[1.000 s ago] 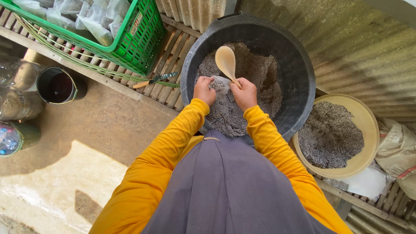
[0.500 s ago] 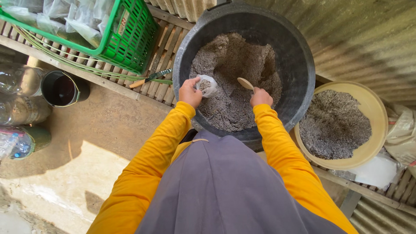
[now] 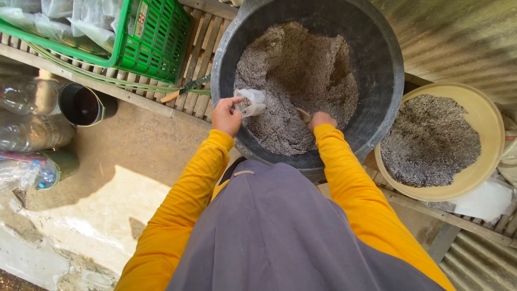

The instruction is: The person scoops a grey granular material from a large black tub into small clear plastic bags using a wooden spoon. After filling each bag, the person places it into a green crate. The person repeats this process for multiple bags.

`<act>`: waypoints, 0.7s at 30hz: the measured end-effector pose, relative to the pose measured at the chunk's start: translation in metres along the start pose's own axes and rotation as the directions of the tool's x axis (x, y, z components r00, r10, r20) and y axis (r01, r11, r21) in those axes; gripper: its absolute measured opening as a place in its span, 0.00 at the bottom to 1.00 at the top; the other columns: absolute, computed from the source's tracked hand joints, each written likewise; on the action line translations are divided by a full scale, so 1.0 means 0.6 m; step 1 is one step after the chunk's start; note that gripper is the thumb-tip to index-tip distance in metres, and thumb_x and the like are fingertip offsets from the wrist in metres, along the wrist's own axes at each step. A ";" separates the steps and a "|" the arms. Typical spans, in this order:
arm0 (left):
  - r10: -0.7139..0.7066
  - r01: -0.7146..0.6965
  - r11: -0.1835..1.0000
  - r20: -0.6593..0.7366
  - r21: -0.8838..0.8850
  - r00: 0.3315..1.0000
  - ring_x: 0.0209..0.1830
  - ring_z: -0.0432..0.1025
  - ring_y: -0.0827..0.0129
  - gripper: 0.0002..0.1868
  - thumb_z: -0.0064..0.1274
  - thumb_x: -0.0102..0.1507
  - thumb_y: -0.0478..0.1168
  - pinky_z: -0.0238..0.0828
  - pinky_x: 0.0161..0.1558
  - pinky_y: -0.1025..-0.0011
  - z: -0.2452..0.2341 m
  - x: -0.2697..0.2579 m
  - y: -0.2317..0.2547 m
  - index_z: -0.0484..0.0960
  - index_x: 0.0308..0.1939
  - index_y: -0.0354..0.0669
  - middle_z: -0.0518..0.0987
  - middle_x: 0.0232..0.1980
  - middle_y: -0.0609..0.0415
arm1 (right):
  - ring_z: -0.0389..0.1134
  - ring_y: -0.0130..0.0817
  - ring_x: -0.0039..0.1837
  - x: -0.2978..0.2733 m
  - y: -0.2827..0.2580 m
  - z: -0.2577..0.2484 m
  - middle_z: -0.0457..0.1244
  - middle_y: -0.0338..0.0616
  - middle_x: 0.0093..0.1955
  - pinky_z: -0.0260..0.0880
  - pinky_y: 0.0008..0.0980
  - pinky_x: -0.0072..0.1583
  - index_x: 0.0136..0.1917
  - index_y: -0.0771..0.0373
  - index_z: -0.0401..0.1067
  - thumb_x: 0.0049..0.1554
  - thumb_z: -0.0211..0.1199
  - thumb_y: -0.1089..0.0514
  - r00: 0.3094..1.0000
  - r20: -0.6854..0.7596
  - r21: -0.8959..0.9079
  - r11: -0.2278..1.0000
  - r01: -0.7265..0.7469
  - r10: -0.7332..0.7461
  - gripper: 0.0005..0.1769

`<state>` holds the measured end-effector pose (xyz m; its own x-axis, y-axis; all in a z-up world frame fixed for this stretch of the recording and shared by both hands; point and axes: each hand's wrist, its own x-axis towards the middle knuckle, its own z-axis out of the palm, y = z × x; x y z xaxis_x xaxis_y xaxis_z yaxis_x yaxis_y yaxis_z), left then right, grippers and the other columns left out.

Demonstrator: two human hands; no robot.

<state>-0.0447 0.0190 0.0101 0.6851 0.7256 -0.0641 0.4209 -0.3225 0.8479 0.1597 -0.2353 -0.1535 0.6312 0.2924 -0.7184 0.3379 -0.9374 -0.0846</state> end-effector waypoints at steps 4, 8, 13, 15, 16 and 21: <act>0.016 -0.016 1.000 -0.034 -0.006 0.999 0.32 0.75 0.71 0.19 0.49 0.57 0.26 0.74 0.41 0.74 0.012 0.008 -0.010 0.87 0.49 0.43 0.82 0.47 0.52 | 0.69 0.46 0.66 -0.026 0.044 0.008 0.69 0.44 0.64 0.67 0.42 0.67 0.63 0.38 0.79 0.56 0.62 0.53 0.990 0.136 0.087 0.995 -0.044 0.032 0.21; 0.087 -0.090 0.993 -0.049 -0.073 0.995 0.35 0.77 0.68 0.16 0.52 0.59 0.28 0.76 0.43 0.72 0.024 0.021 -0.017 0.86 0.49 0.41 0.81 0.48 0.50 | 0.72 0.44 0.59 -0.030 0.092 0.013 0.70 0.47 0.58 0.70 0.39 0.62 0.64 0.41 0.78 0.54 0.61 0.58 0.991 0.124 0.255 0.967 0.025 -0.059 0.25; 0.115 -0.119 0.991 -0.069 -0.063 0.991 0.38 0.78 0.65 0.14 0.54 0.59 0.29 0.76 0.43 0.71 0.048 0.038 -0.017 0.86 0.48 0.42 0.81 0.48 0.49 | 0.68 0.31 0.43 -0.061 0.133 -0.002 0.72 0.45 0.45 0.69 0.29 0.49 0.61 0.61 0.80 0.55 0.62 0.61 0.992 0.036 0.643 0.763 0.067 -0.118 0.20; 0.120 -0.124 0.989 -0.058 -0.084 0.991 0.38 0.78 0.64 0.15 0.53 0.59 0.28 0.76 0.43 0.71 0.059 0.043 -0.014 0.87 0.48 0.42 0.81 0.48 0.49 | 0.64 0.25 0.38 -0.092 0.124 -0.026 0.69 0.41 0.41 0.65 0.25 0.42 0.61 0.65 0.79 0.56 0.62 0.62 0.990 0.017 0.784 0.616 0.074 -0.141 0.20; 0.142 -0.147 0.985 -0.055 -0.091 0.988 0.38 0.78 0.63 0.17 0.53 0.58 0.28 0.76 0.43 0.71 0.065 0.046 -0.013 0.86 0.49 0.42 0.81 0.49 0.48 | 0.62 0.23 0.36 -0.113 0.120 -0.045 0.67 0.38 0.39 0.61 0.24 0.39 0.61 0.65 0.79 0.56 0.62 0.63 0.989 0.034 0.856 0.515 0.045 -0.143 0.20; 0.170 -0.169 0.968 -0.009 -0.186 0.985 0.43 0.79 0.62 0.20 0.50 0.56 0.26 0.76 0.48 0.71 0.096 0.055 -0.006 0.85 0.50 0.41 0.81 0.53 0.49 | 0.50 0.17 0.28 -0.234 0.070 -0.174 0.59 0.30 0.32 0.46 0.21 0.30 0.63 0.62 0.77 0.57 0.60 0.62 0.981 0.019 0.937 0.346 0.051 -0.195 0.20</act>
<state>0.0104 0.0092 -0.0255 0.7410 0.6659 0.0860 0.1809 -0.3213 0.9295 0.1580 -0.2959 0.0159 0.5395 0.4661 -0.7012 -0.5054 -0.4868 -0.7124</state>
